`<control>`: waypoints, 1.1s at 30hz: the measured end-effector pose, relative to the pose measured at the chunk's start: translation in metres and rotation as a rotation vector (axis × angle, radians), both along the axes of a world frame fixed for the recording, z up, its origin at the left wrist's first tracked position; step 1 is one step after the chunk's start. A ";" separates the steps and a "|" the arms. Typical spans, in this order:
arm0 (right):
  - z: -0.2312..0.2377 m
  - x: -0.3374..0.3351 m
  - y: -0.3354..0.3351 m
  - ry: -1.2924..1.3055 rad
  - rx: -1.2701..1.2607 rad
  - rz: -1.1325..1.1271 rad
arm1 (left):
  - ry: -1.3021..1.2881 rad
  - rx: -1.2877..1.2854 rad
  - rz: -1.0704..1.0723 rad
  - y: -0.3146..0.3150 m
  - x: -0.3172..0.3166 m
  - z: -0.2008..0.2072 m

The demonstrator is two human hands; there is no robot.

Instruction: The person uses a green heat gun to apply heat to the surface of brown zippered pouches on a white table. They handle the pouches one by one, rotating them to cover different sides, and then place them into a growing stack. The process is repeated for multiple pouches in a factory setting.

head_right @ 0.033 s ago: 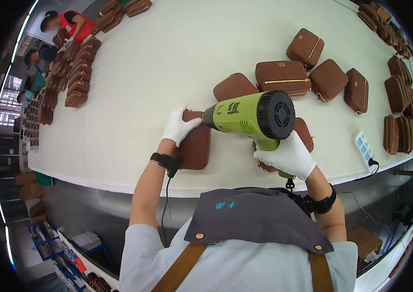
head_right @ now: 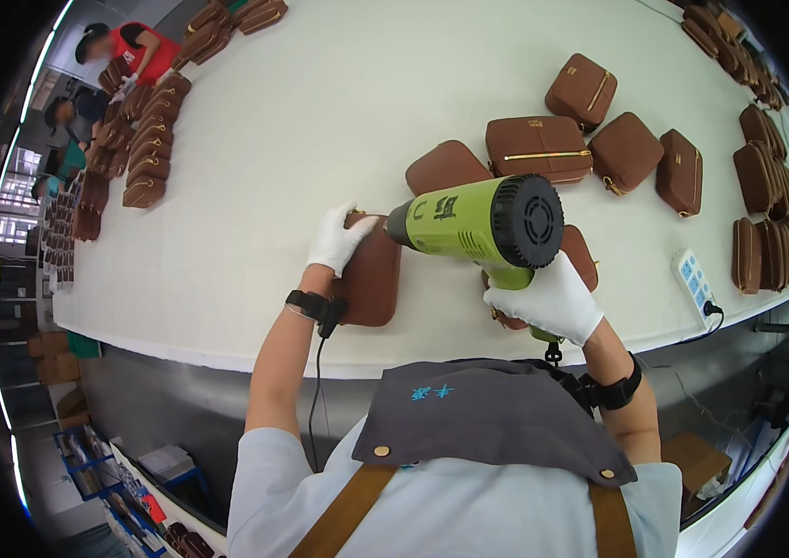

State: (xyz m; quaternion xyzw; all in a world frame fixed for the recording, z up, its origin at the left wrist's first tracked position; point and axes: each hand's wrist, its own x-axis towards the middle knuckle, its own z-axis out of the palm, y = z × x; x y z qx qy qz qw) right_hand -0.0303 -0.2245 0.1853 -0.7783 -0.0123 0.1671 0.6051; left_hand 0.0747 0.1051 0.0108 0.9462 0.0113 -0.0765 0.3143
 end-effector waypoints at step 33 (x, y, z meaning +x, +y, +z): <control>-0.003 -0.007 -0.036 0.191 0.162 -0.184 | 0.576 -1.002 0.178 0.005 -0.020 0.012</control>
